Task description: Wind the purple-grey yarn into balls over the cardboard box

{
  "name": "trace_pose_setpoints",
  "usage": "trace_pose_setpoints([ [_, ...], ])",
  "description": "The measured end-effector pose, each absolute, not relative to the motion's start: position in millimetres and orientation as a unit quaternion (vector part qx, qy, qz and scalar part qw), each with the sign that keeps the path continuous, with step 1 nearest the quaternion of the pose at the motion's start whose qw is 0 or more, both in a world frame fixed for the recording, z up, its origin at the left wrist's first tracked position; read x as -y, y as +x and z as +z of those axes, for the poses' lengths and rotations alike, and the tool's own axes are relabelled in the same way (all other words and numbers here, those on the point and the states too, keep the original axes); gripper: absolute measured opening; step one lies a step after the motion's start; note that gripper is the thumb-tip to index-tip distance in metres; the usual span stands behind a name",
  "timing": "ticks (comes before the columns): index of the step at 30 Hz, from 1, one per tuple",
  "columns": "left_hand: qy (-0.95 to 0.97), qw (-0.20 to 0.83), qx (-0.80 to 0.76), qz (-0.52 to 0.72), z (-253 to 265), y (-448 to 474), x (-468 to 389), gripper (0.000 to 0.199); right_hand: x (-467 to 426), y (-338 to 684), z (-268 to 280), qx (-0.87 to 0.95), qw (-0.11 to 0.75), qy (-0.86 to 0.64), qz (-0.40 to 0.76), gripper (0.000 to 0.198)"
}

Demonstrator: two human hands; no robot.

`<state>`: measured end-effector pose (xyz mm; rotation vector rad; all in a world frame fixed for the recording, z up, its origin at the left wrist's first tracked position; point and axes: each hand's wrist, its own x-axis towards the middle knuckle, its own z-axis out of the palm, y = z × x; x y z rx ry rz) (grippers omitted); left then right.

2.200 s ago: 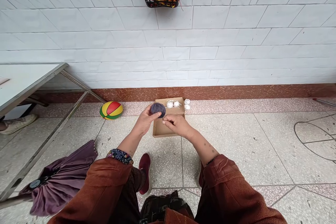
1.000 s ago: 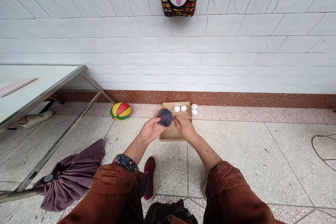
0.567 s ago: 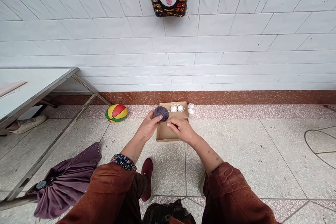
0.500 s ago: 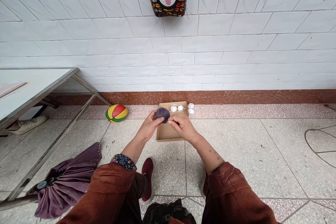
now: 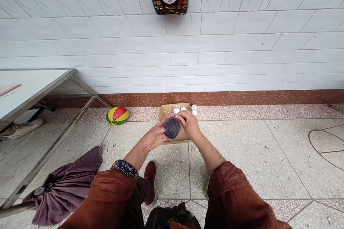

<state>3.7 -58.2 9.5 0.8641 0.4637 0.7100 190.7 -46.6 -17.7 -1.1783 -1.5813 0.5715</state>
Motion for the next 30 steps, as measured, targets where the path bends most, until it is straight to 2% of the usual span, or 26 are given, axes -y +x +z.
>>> trace_pose_setpoints([
  [3,0.362,0.831,-0.21,0.367,10,1,56,0.057,45,182,-32,0.679,0.481,-0.487,0.264,0.022],
  [8,0.319,0.782,-0.257,0.47,9,-7,42,0.037,53,175,-41,0.735,0.394,-0.484,0.265,0.018],
  [12,0.333,0.721,-0.337,0.506,5,-10,32,0.039,63,175,-27,0.775,0.364,-0.438,0.271,0.019],
  [18,0.44,0.624,-0.432,0.48,-4,-4,31,0.051,71,182,4,0.737,0.43,-0.425,0.301,0.021],
  [21,0.491,0.609,-0.441,0.44,-3,-1,36,0.052,67,188,10,0.709,0.475,-0.435,0.289,0.022],
  [26,0.516,0.695,-0.356,0.352,2,4,46,0.065,57,196,3,0.656,0.526,-0.476,0.258,0.022],
  [30,0.486,0.758,-0.275,0.337,5,10,51,0.068,53,200,-9,0.618,0.522,-0.507,0.3,0.023],
])
